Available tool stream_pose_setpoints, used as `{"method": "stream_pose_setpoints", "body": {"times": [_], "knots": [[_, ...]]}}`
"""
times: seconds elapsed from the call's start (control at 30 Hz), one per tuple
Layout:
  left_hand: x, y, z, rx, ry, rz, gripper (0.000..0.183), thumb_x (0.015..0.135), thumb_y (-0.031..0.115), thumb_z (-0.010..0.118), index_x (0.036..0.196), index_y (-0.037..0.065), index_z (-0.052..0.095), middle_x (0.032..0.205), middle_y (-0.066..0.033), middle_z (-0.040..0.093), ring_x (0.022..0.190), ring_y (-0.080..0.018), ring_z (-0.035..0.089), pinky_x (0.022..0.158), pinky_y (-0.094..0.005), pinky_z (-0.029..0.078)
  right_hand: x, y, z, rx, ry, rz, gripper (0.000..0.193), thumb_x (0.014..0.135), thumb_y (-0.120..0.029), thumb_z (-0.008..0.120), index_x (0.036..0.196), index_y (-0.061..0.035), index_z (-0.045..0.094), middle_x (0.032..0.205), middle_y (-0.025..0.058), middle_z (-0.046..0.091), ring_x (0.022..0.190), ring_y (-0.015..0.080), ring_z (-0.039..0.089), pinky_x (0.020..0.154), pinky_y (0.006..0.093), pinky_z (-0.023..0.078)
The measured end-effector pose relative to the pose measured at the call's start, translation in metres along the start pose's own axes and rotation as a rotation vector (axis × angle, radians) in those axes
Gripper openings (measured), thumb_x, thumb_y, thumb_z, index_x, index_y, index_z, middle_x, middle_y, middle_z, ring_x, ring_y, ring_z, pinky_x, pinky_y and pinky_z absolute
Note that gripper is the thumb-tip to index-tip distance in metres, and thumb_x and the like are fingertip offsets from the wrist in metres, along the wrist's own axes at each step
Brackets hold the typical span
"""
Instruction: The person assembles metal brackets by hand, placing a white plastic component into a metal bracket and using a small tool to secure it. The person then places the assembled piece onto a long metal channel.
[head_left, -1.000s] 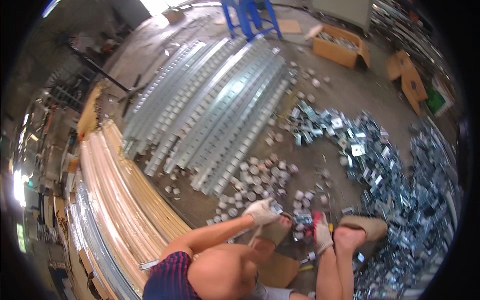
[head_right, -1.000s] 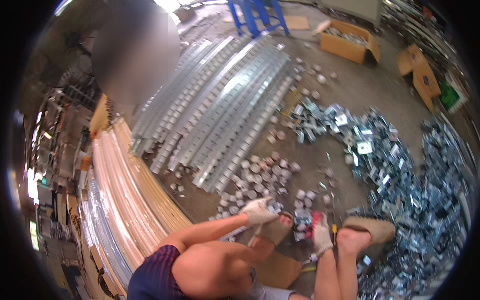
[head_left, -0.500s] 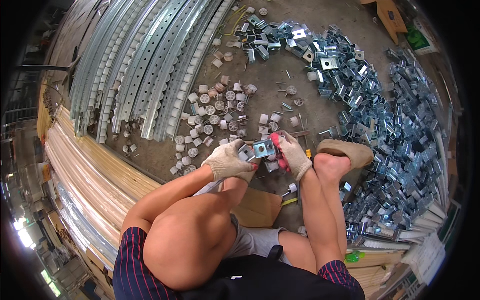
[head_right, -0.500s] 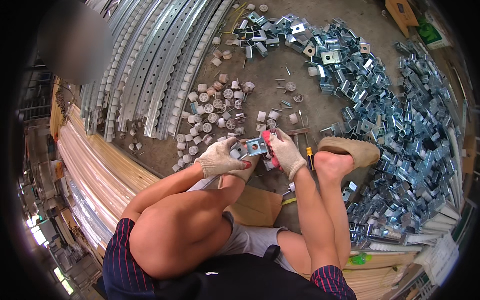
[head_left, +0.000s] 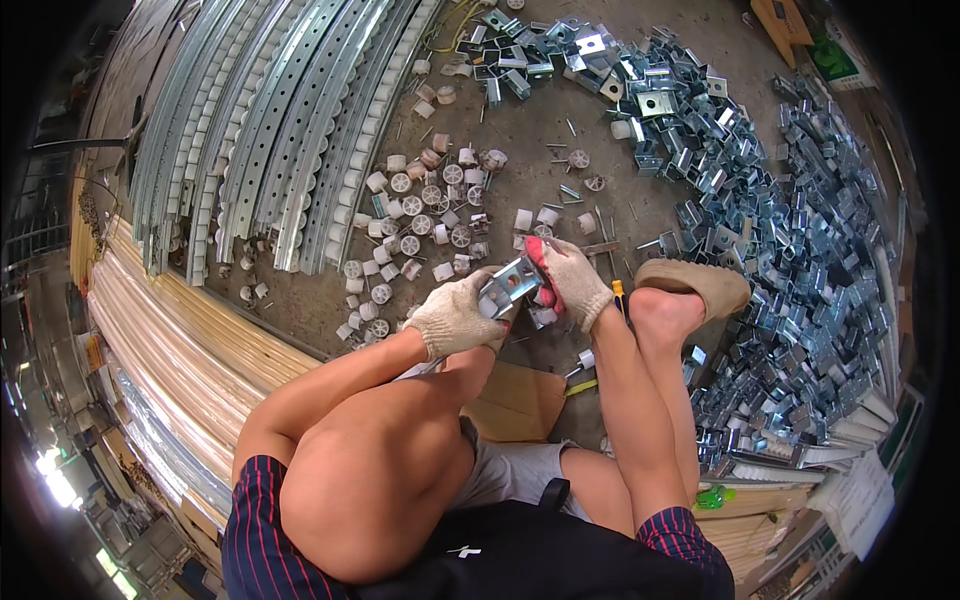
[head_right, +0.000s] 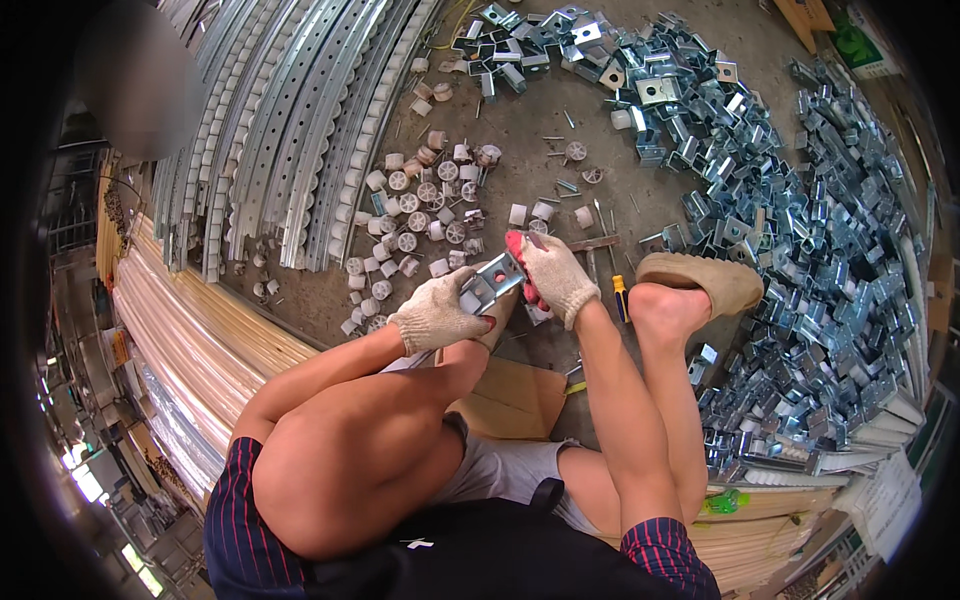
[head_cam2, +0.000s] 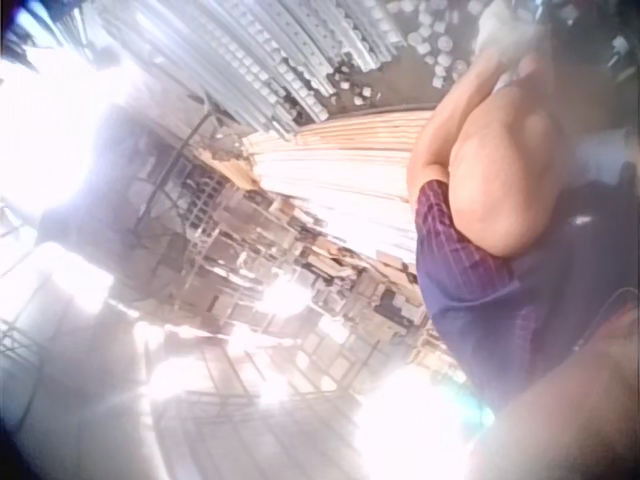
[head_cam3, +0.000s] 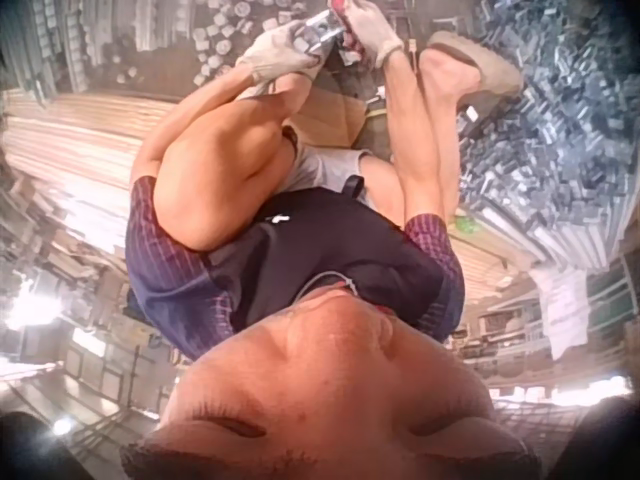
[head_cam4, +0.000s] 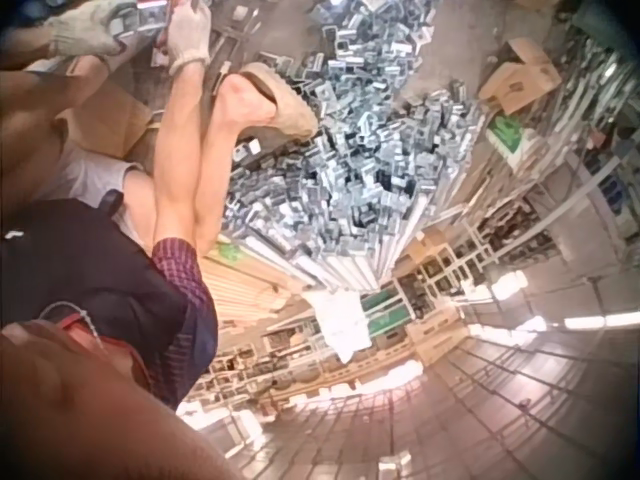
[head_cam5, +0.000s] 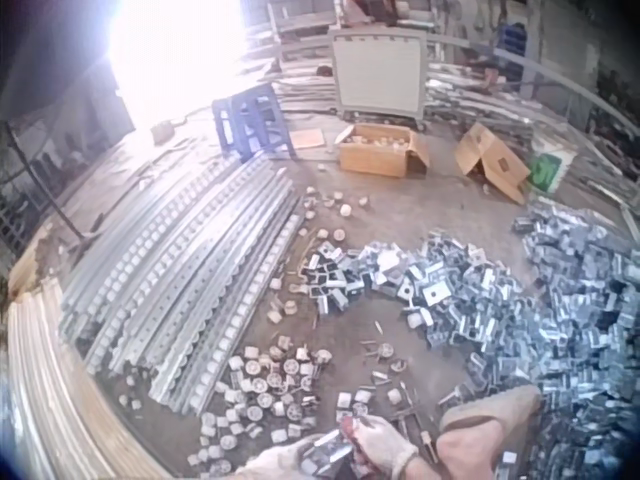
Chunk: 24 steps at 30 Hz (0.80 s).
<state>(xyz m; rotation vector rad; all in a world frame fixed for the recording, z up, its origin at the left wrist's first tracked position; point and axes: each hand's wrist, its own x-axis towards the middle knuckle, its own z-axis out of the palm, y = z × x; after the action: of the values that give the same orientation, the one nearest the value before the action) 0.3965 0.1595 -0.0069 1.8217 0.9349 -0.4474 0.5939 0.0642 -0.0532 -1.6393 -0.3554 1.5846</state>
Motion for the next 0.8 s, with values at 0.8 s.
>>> {"method": "stream_pose_setpoints", "body": {"times": [0.8], "knots": [[0.000, 0.012, 0.011, 0.003, 0.080, 0.060, 0.070, 0.085, 0.031, 0.079, 0.145, 0.010, 0.051, 0.116, -0.0258, 0.074, 0.106, -0.0463, 0.072, 0.091, -0.0501, 0.059, 0.057, 0.077, -0.034, -0.056, -0.149, -0.398, 0.032, 0.106, -0.034, 0.062, 0.111, -0.0039, 0.072, 0.094, 0.0036, 0.072, 0.083, 0.0145, 0.069, 0.075, 0.0331, 0.056]]}}
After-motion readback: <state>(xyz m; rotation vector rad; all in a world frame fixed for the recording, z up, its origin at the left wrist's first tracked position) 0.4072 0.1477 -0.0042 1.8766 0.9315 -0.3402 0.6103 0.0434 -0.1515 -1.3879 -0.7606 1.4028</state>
